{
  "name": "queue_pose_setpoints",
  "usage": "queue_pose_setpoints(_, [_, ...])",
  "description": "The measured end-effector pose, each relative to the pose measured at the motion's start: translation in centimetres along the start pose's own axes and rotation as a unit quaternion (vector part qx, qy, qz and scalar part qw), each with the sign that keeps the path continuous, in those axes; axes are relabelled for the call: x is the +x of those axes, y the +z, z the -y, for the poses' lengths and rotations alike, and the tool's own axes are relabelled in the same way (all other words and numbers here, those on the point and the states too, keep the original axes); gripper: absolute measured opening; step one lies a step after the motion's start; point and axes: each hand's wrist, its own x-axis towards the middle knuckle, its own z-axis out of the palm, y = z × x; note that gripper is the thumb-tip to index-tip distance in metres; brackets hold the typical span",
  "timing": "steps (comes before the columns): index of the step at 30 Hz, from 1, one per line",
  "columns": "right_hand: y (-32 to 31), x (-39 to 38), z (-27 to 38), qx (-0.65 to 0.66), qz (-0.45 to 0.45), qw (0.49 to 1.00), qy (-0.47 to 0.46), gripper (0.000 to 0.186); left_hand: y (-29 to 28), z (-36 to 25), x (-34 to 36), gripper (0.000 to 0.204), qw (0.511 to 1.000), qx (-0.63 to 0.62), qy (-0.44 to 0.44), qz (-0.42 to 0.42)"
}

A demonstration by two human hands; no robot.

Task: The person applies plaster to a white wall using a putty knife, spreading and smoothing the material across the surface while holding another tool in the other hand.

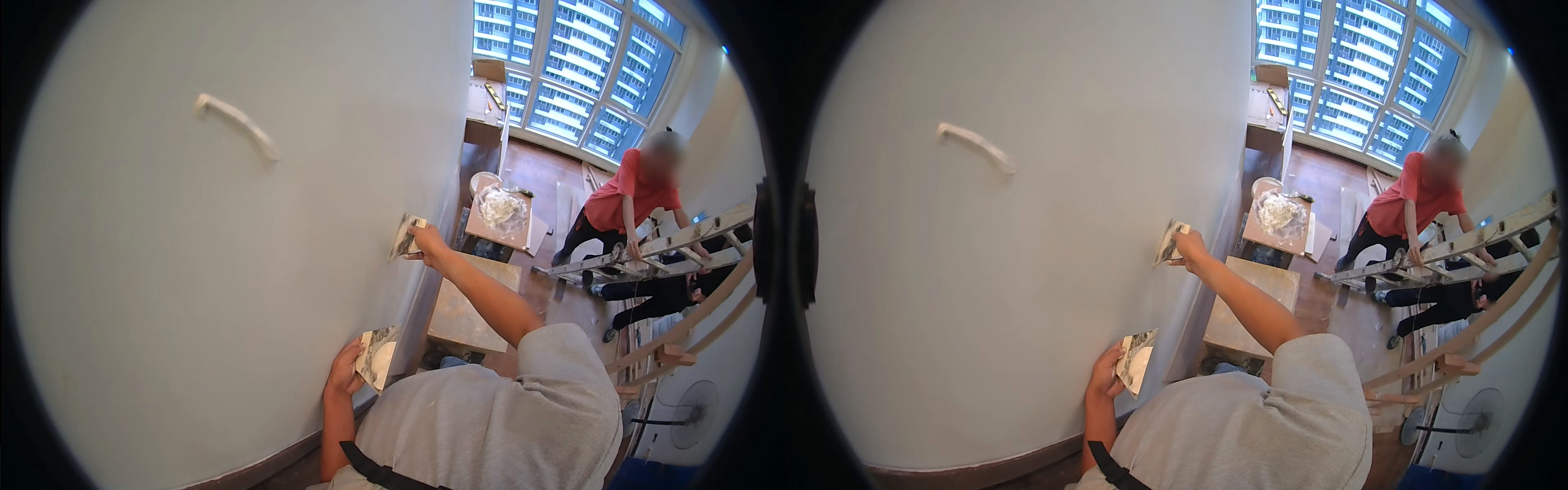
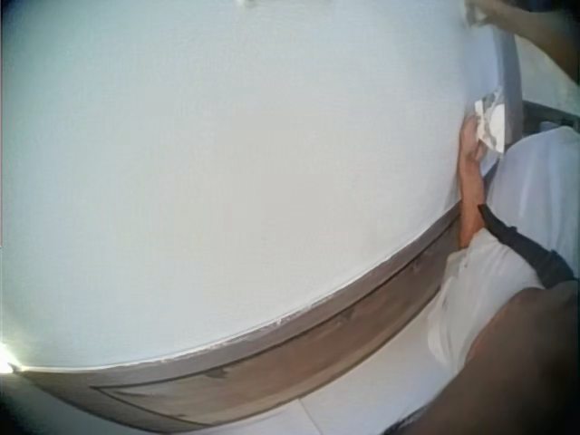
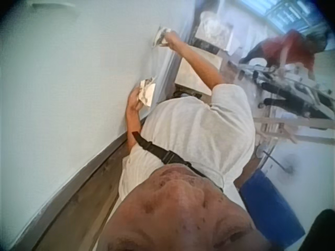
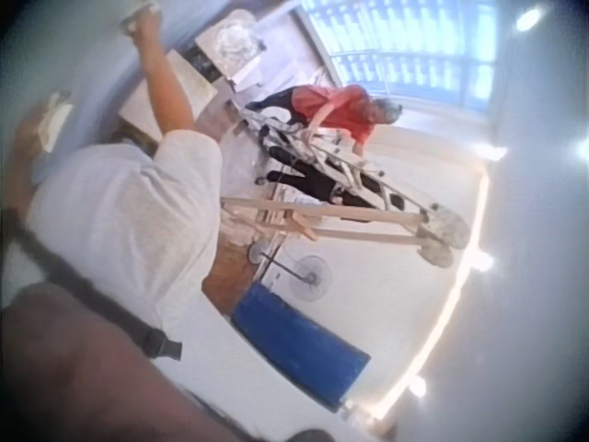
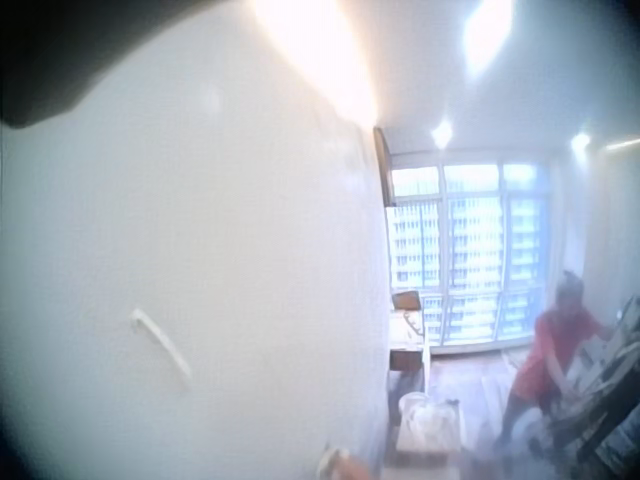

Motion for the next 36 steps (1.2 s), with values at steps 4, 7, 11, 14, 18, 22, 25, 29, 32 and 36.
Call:
queue_pose_setpoints(4, [2.0,-2.2,3.0,0.017,0.008,0.999,-0.039,0.027,-1.3,0.4,0.3,0.039,1.0,-0.009,0.0,0.002])
queue_pose_setpoints(7, [4.2,-5.7,7.2,0.028,0.038,0.994,-0.099,0.028,-1.5,0.4,0.1,0.038,1.0,-0.012,0.004,0.022])
queue_pose_setpoints(11, [7.8,-12.7,15.8,0.004,0.071,0.983,-0.171,0.03,-1.4,0.1,0.2,0.036,0.999,-0.015,-0.002,0.045])
queue_pose_setpoints(14, [10.9,-18.4,21.9,-0.036,0.092,0.968,-0.231,0.027,-2.6,0.5,0.6,0.037,0.999,-0.011,-0.006,0.033])
queue_pose_setpoints(18, [14.0,-22.7,29.3,-0.066,0.089,0.944,-0.31,0.028,-2.6,0.6,0.8,0.037,0.998,-0.022,-0.007,0.057])
queue_pose_setpoints(22, [18.6,-29.3,34.9,-0.105,0.084,0.902,-0.41,0.031,-3.1,0.6,0.7,0.038,0.997,-0.015,0.013,0.071])
queue_pose_setpoints(25, [20.9,-34.0,36.9,-0.244,0.068,0.836,-0.487,0.033,-2.8,0.7,1.0,0.038,0.997,-0.011,0.011,0.08])
queue_pose_setpoints(29, [22.2,-38.2,35.6,-0.377,-0.008,0.63,-0.679,0.026,-1.9,-0.1,-0.2,0.038,0.997,-0.01,0.018,0.068])
queue_pose_setpoints(32, [18.3,-42.8,34.4,-0.426,0.049,0.563,-0.707,0.025,-2.7,0.3,0.1,0.04,0.997,-0.013,0.008,0.081])
queue_pose_setpoints(36, [17.6,-38.1,35.5,-0.304,-0.002,0.423,-0.854,0.028,-3.8,0.8,0.9,0.043,0.996,-0.005,0.023,0.091])
